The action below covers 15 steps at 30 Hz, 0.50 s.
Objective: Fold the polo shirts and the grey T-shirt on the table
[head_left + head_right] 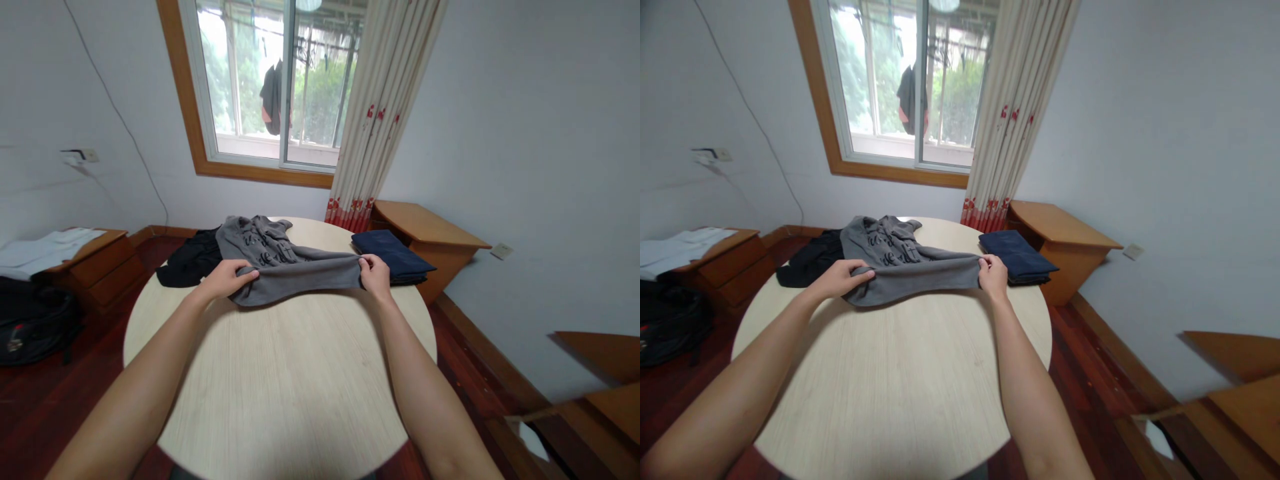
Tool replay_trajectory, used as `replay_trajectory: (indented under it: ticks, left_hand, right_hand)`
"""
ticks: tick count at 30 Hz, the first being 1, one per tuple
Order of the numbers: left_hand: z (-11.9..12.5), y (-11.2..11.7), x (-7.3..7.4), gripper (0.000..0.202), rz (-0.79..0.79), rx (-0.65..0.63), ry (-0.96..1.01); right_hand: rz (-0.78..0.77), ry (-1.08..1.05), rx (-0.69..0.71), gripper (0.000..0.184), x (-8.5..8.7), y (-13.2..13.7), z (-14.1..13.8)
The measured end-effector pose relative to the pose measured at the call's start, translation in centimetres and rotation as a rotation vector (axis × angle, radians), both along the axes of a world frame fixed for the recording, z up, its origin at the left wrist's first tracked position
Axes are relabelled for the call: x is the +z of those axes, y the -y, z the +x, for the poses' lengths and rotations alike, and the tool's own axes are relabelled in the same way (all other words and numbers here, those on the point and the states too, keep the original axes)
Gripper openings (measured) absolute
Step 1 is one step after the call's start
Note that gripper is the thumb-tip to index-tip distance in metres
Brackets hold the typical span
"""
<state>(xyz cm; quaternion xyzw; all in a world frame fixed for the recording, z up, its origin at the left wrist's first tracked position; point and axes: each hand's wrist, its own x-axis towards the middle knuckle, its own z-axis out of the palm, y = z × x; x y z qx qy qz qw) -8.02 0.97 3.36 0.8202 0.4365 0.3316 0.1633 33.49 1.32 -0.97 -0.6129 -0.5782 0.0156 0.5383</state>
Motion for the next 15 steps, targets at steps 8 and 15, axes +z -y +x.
replay_trajectory:
  ticks: [8, 15]
  left_hand:
    - [-0.3, 2.8, 3.6, 0.039, -0.01, -0.001, 0.318]
    - [-2.0, 6.1, 4.8, 0.029, 0.025, 0.344, 0.603]
  right_hand:
    - [0.038, -0.144, 0.155, 0.037, 2.4, 1.2, 1.6]
    - [-0.01, -0.144, 0.243, 0.036, 3.9, 3.6, 2.6]
